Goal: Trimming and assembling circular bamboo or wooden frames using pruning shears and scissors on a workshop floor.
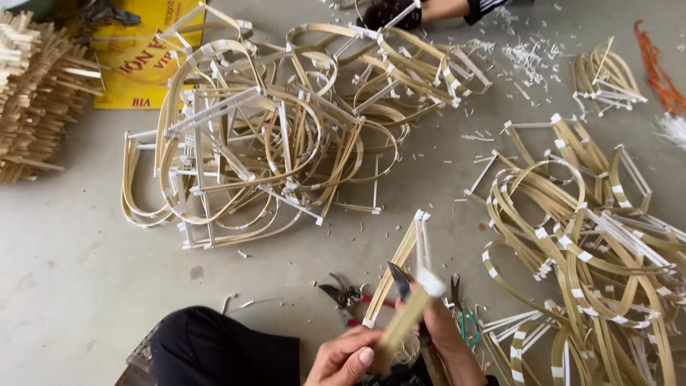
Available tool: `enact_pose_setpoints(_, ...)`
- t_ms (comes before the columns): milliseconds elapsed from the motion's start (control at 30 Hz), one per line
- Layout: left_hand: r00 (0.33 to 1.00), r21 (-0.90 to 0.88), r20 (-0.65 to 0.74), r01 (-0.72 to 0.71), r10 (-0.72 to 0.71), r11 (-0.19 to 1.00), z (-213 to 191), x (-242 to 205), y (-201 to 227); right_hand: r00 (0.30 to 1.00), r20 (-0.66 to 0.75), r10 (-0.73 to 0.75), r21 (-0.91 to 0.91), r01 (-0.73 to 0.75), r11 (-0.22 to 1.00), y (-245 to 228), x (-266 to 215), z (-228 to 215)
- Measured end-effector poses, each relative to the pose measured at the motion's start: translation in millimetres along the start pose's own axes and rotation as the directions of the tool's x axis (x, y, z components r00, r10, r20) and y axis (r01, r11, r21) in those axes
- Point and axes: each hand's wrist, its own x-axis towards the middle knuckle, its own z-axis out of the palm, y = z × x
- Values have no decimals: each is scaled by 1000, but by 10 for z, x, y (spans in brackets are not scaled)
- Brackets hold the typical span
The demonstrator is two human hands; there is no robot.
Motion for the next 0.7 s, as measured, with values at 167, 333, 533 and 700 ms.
enact_pose_setpoints(167,989,288,136,20,-62,957,-334,283,293,983,178,38,-55,-28,998,-53,-278,476)
enact_pose_setpoints(333,987,582,-20,-120,161,804,-599,585,333,916,358,182,-140,-140,980,259,-270,591)
enact_pose_setpoints(533,987,487,-162,93,-15,868,-988,606,173,808,447,384,-201,-328,923,639,-229,412)
enact_pose_setpoints(700,824,302,-457,-210,335,930,-1524,672,462,880,337,-334,-687,473,553,1320,335,-708)
